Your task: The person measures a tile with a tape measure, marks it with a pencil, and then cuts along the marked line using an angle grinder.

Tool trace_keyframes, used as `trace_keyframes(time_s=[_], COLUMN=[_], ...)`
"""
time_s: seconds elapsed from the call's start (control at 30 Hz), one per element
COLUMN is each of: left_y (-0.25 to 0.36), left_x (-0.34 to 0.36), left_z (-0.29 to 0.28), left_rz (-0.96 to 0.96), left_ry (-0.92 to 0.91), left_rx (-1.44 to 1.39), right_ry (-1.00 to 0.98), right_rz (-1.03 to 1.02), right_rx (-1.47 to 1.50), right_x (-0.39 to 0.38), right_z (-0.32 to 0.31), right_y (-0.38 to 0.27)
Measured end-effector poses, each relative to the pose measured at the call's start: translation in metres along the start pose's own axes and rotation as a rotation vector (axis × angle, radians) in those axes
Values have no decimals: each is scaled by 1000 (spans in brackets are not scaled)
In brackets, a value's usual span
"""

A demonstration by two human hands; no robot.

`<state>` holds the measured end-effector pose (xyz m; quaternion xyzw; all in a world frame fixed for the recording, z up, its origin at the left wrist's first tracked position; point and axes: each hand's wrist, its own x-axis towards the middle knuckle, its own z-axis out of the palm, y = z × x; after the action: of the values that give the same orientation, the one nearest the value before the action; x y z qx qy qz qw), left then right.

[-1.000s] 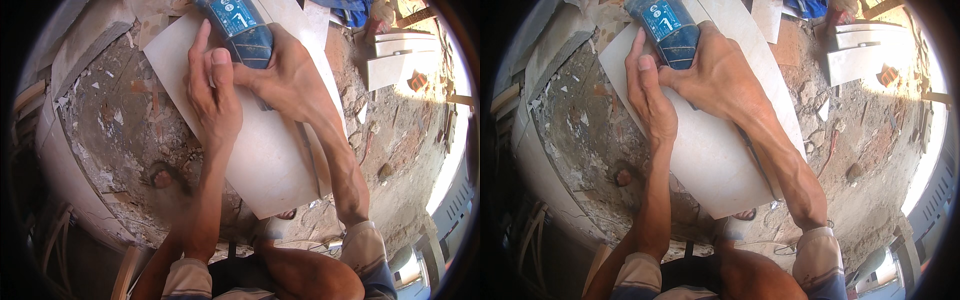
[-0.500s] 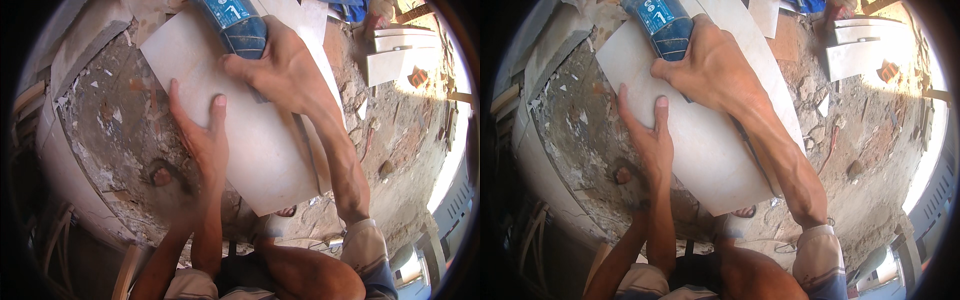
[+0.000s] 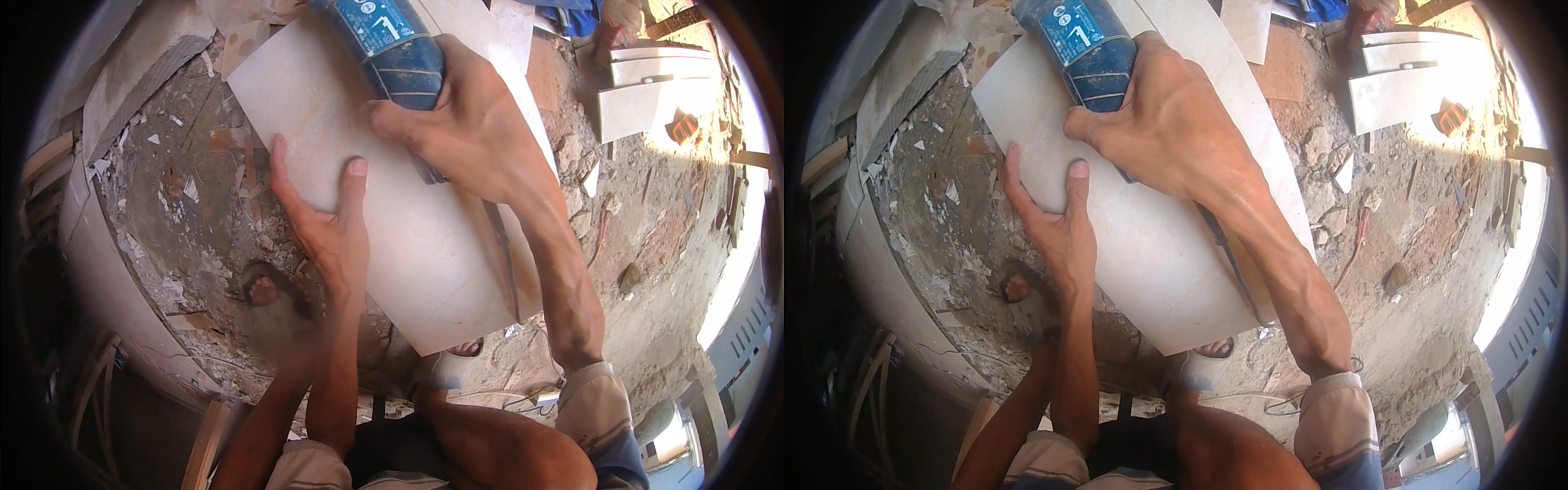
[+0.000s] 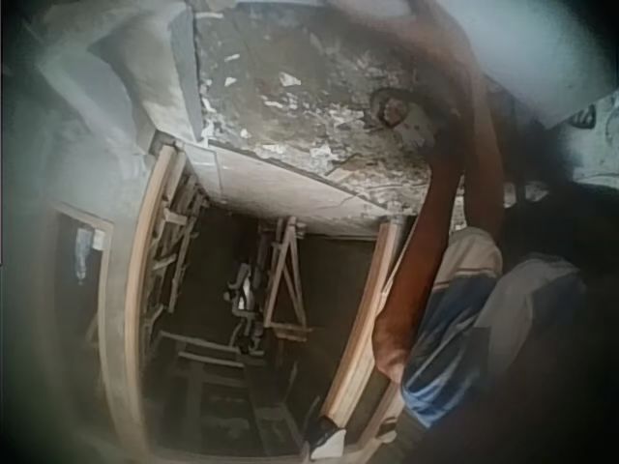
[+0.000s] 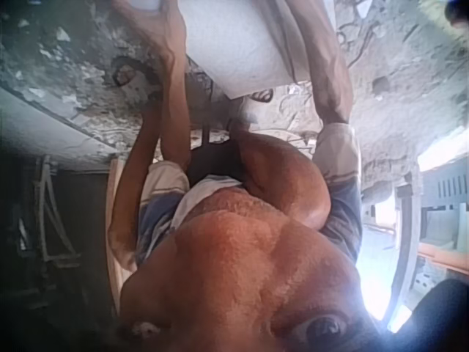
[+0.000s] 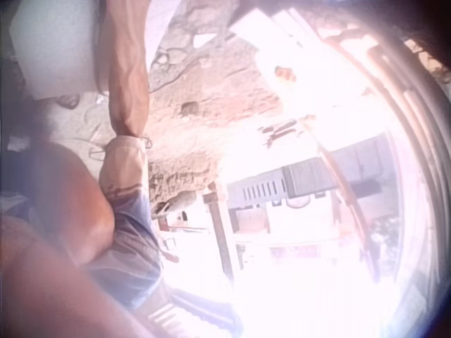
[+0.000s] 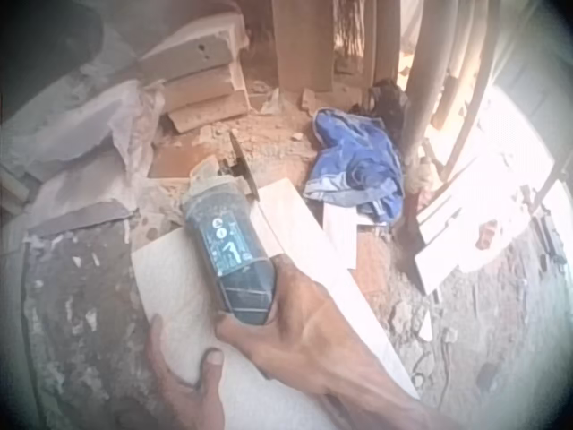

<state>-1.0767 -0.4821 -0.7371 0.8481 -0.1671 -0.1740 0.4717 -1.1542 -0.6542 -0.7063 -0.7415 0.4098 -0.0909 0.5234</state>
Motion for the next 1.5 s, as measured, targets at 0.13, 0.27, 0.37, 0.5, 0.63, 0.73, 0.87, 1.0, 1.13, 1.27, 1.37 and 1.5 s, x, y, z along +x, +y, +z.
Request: trace_keyframes(time_s=[0.13,0.27,0.37,0.5,0.63,0.73,0.87,1.0,1.13,1.27,1.37,1.5], left_y=[-2,-3,-1,-2,-6,-2,-2,-4,-2,-1,-2,-4], left_x=[1,1,0,0,1,0,0,0,-1,-1,-1,-1], left_z=[0,1,2,-1,3,2,1,1,2,2,2,2], left_rz=[5,11,-20,-8,20,-2,7,26,10,11,15,14], left_ry=[2,6,-1,17,7,5,2,4,2,8,12,10], left_rx=[2,6,-34,-3,25,6,-34,-17,-20,-10,23,-3], right_ry=[-22,-16,-8,-16,-22,-42,-27,-29,-62,-33,-31,-26], right_rz=[24,10,-2,1,28,19,12,17,57,35,34,36], right_rx=[50,59,78,73,60,73,83,102,129,94,104,107], right_x=[-1,2,8,10,5,2,-2,-5,-8,-11,-13,-16], right_z=[-3,-4,-4,-2,-7,-5,-7,-8,-12,-12,-11,-11], right_y=[-5,-4,-4,-9,-7,-3,-6,-7,-10,-7,-5,-4])
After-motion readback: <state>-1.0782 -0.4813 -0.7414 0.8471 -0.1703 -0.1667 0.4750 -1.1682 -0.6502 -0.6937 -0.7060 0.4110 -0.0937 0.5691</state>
